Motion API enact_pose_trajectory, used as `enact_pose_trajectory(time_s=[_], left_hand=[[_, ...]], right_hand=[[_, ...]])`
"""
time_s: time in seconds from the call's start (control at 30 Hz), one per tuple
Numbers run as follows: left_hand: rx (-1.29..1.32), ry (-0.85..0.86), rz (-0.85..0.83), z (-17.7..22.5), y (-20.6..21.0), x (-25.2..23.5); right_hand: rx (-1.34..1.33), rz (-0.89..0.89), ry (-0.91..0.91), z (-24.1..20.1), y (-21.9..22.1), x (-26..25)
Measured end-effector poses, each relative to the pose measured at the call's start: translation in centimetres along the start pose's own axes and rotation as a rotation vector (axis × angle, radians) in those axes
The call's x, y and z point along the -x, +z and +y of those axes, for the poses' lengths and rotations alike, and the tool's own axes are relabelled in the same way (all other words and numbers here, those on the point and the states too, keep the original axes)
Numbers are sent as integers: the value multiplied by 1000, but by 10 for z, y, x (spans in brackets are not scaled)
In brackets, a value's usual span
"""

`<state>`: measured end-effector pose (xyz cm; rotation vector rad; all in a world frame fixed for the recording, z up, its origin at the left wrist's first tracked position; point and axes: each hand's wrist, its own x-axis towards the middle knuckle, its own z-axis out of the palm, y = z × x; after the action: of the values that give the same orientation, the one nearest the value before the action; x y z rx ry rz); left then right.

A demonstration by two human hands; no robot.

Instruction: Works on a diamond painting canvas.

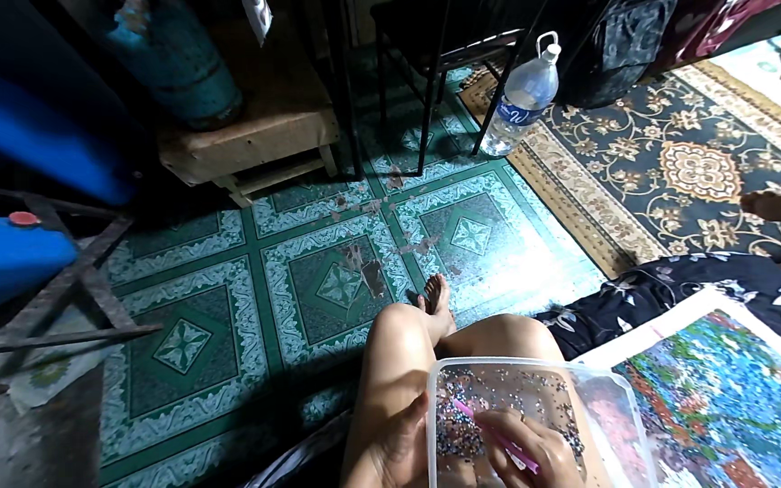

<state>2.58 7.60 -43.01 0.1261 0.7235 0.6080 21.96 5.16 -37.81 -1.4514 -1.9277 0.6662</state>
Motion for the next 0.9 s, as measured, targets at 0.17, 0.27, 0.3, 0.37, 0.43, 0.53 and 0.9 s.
enact_pose_trajectory(time_s=[0.17, 0.27, 0.3, 0.37, 0.43, 0.53, 0.9], left_hand=[[3, -9, 3, -1, -1, 0], [11, -12, -5, -1, -1, 0], [11, -10, -6, -1, -1, 0], [12, -5, -6, -1, -1, -1], [-2, 5, -1, 0, 0, 0], [6, 4, -8, 1, 0, 0], [14, 3, 13, 0, 0, -1]], right_hand=[[4, -3, 1, 1, -1, 2], [3, -6, 2, 1, -1, 1], [1, -6, 3, 1, -1, 1], [2, -4, 3, 0, -1, 0], [7, -11, 5, -1, -1, 0], [10, -18, 9, -2, 0, -1], [42, -39, 36, -7, 1, -4]])
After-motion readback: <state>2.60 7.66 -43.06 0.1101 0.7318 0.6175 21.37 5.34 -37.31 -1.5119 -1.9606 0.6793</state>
